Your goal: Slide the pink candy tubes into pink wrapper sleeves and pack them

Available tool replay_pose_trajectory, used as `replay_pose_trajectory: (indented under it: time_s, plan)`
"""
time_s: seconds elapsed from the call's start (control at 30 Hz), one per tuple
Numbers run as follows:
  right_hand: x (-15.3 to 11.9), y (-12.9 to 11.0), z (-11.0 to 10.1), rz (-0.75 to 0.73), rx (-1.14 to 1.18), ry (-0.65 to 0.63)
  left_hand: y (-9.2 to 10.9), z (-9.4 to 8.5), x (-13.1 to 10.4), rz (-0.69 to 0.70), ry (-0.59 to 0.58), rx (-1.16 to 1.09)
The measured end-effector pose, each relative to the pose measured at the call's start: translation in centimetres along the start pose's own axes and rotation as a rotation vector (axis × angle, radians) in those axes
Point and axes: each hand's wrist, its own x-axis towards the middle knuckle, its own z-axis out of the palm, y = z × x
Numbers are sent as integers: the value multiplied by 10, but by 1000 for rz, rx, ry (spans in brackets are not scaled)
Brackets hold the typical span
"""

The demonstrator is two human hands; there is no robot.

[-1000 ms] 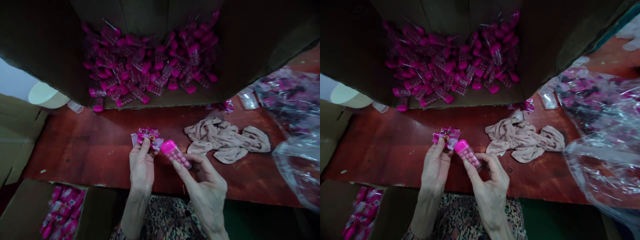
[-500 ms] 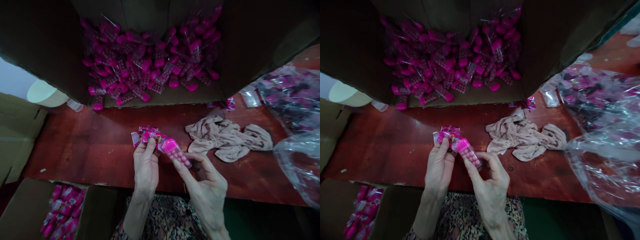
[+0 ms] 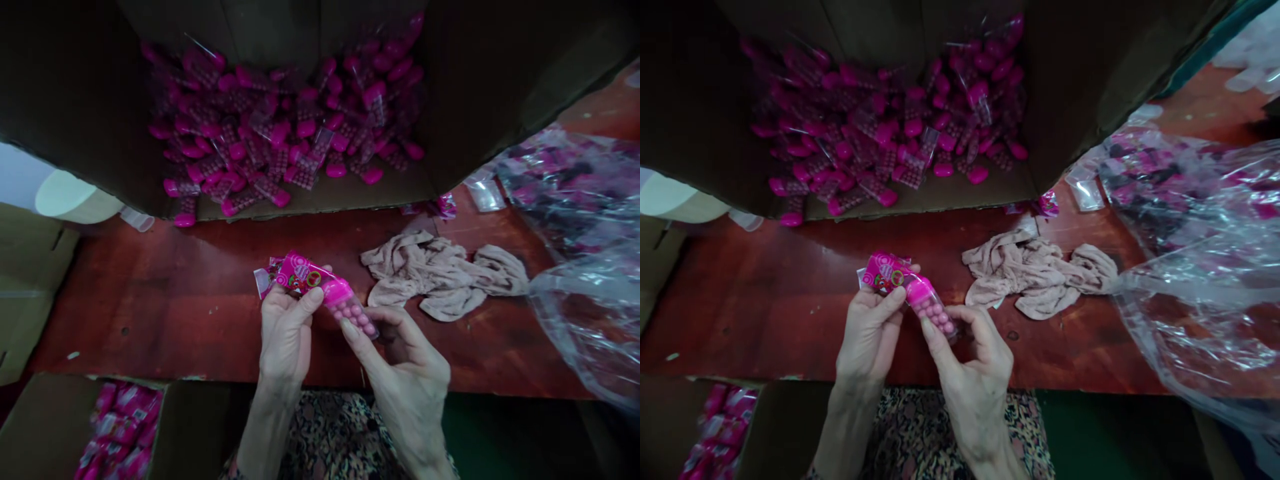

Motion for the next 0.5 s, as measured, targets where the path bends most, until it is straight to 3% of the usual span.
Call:
replay_pose_trajectory:
  time_s: [0.13,0.3,0.5]
  plan:
    - [0,-2,-4,32,42,-48,6,-5,-1,-47,-101,8]
    - [1,-6,-1,-38,39,-73,14,-7,-4,-35,-153,38]
    - [-3,-16,5,-108,61,18,19,0,-9,4,-163,85]
